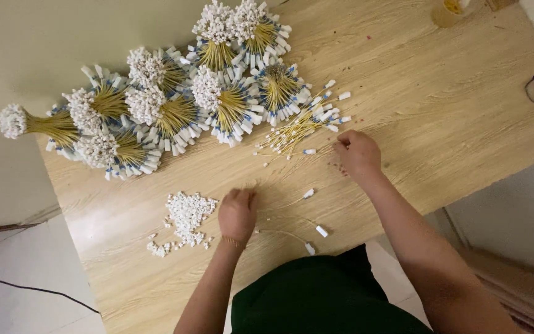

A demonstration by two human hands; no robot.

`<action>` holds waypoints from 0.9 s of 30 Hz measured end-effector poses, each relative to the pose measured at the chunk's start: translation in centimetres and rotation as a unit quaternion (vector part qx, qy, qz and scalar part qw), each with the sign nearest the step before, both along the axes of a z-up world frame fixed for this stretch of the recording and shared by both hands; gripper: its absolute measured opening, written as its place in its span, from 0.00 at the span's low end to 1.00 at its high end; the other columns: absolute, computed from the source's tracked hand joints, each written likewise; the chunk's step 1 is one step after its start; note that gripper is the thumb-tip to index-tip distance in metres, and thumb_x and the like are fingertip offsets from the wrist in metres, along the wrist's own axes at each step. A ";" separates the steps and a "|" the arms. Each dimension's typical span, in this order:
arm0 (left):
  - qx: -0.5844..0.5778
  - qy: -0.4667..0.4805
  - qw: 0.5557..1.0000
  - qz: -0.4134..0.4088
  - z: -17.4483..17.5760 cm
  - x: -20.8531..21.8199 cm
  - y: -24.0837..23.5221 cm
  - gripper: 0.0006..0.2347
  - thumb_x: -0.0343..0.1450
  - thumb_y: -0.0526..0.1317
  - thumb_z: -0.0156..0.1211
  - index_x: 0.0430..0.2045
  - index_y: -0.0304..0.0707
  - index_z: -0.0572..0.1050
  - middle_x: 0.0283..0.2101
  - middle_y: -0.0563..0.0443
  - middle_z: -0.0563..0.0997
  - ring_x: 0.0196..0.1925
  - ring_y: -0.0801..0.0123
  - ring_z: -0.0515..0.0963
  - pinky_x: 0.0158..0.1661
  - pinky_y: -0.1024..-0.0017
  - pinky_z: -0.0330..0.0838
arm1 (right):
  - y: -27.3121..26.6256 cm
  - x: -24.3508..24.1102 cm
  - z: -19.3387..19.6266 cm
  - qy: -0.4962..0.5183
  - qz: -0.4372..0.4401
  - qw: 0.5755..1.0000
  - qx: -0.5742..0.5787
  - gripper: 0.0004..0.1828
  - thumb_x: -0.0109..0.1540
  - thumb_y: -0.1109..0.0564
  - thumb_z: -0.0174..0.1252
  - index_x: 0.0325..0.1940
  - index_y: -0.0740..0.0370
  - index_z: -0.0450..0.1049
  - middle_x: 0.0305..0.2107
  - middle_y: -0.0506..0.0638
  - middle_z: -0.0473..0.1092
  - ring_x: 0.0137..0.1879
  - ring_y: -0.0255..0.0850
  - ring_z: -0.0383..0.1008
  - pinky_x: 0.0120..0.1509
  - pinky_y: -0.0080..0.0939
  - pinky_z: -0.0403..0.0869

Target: Assembling small white decorative buds onto wire stems

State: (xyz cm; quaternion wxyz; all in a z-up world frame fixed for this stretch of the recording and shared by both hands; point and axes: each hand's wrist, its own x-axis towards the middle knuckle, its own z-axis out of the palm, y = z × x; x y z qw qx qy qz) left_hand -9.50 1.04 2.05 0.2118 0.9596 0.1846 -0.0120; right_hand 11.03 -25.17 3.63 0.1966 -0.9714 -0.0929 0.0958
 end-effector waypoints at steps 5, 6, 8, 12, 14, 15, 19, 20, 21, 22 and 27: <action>-0.013 -0.049 0.999 -0.004 0.7 6.6 0.8 0.09 0.66 0.44 0.60 0.37 0.46 0.77 0.35 0.49 0.77 0.38 0.54 0.81 0.38 0.61 0.77 | 2.1 1.7 0.7 0.073 0.012 0.996 -0.048 0.15 0.59 0.42 0.58 0.44 0.49 0.77 0.38 0.50 0.76 0.49 0.49 0.76 0.53 0.49 0.73; -0.011 -0.048 0.999 -0.002 -0.2 7.4 0.9 0.09 0.66 0.44 0.60 0.37 0.46 0.77 0.35 0.49 0.77 0.38 0.54 0.81 0.38 0.61 0.77 | 2.4 1.9 1.0 0.074 0.015 0.996 -0.047 0.15 0.59 0.42 0.58 0.44 0.49 0.77 0.38 0.50 0.76 0.49 0.49 0.76 0.53 0.49 0.73; 0.074 -0.084 0.993 -0.047 -1.9 9.1 1.3 0.09 0.64 0.43 0.63 0.36 0.54 0.78 0.33 0.54 0.78 0.35 0.61 0.82 0.35 0.66 0.77 | 3.1 2.2 1.5 0.084 0.024 0.991 -0.099 0.15 0.60 0.41 0.56 0.41 0.51 0.78 0.36 0.51 0.76 0.47 0.49 0.77 0.49 0.51 0.74; 0.112 -0.125 0.985 -0.051 -4.1 10.1 1.4 0.05 0.64 0.46 0.61 0.30 0.57 0.78 0.31 0.57 0.76 0.33 0.63 0.80 0.34 0.70 0.76 | 3.1 2.2 0.7 0.072 0.042 0.990 -0.111 0.15 0.60 0.43 0.55 0.40 0.53 0.78 0.34 0.54 0.76 0.47 0.52 0.77 0.49 0.54 0.74; 0.074 -0.100 0.992 -0.032 -5.3 10.3 1.6 0.05 0.65 0.46 0.61 0.31 0.57 0.79 0.31 0.57 0.77 0.33 0.63 0.81 0.35 0.69 0.77 | 3.1 2.1 0.9 0.045 0.056 0.990 -0.118 0.15 0.62 0.46 0.51 0.38 0.56 0.79 0.32 0.58 0.76 0.45 0.55 0.77 0.47 0.55 0.75; 0.072 -0.099 0.992 -0.032 -4.8 10.2 1.5 0.05 0.65 0.46 0.61 0.31 0.57 0.79 0.31 0.57 0.77 0.33 0.63 0.81 0.35 0.69 0.77 | 3.0 2.1 1.1 0.046 0.055 0.990 -0.120 0.15 0.62 0.46 0.51 0.38 0.56 0.79 0.32 0.58 0.76 0.45 0.55 0.77 0.47 0.55 0.75; -0.015 -0.044 0.999 0.000 -3.2 10.6 2.0 0.07 0.66 0.43 0.61 0.36 0.52 0.77 0.34 0.49 0.76 0.36 0.53 0.81 0.38 0.61 0.77 | 2.7 2.1 2.5 0.088 0.047 0.994 -0.040 0.15 0.59 0.46 0.53 0.39 0.56 0.78 0.32 0.58 0.75 0.43 0.56 0.77 0.44 0.56 0.75; -0.037 -0.021 0.999 0.007 -3.1 10.5 2.1 0.07 0.66 0.43 0.61 0.35 0.51 0.77 0.36 0.49 0.76 0.38 0.52 0.81 0.38 0.60 0.77 | 2.3 1.8 2.8 0.097 0.022 0.993 0.062 0.13 0.58 0.50 0.57 0.40 0.61 0.77 0.32 0.61 0.75 0.43 0.58 0.76 0.43 0.57 0.74; -0.038 -0.022 0.999 0.010 -3.3 10.7 2.3 0.07 0.66 0.43 0.61 0.35 0.51 0.77 0.36 0.49 0.76 0.38 0.52 0.81 0.38 0.60 0.77 | 2.8 0.8 4.8 0.096 0.024 0.993 0.061 0.13 0.58 0.50 0.57 0.40 0.61 0.77 0.32 0.61 0.75 0.43 0.58 0.76 0.43 0.57 0.74; -0.034 -0.010 0.999 0.018 -3.7 10.8 2.1 0.07 0.66 0.44 0.61 0.35 0.50 0.77 0.37 0.50 0.75 0.38 0.53 0.81 0.40 0.62 0.77 | 3.1 -0.3 6.8 0.118 -0.008 0.981 0.152 0.12 0.56 0.52 0.59 0.38 0.62 0.76 0.28 0.59 0.74 0.39 0.52 0.76 0.42 0.51 0.73; -0.062 -0.012 0.997 0.036 -2.5 10.3 1.7 0.06 0.66 0.45 0.63 0.32 0.53 0.77 0.38 0.53 0.74 0.40 0.55 0.81 0.43 0.63 0.77 | 3.9 -4.4 11.2 0.197 -0.046 0.902 0.381 0.04 0.55 0.64 0.58 0.31 0.66 0.70 0.19 0.53 0.69 0.27 0.38 0.69 0.34 0.36 0.69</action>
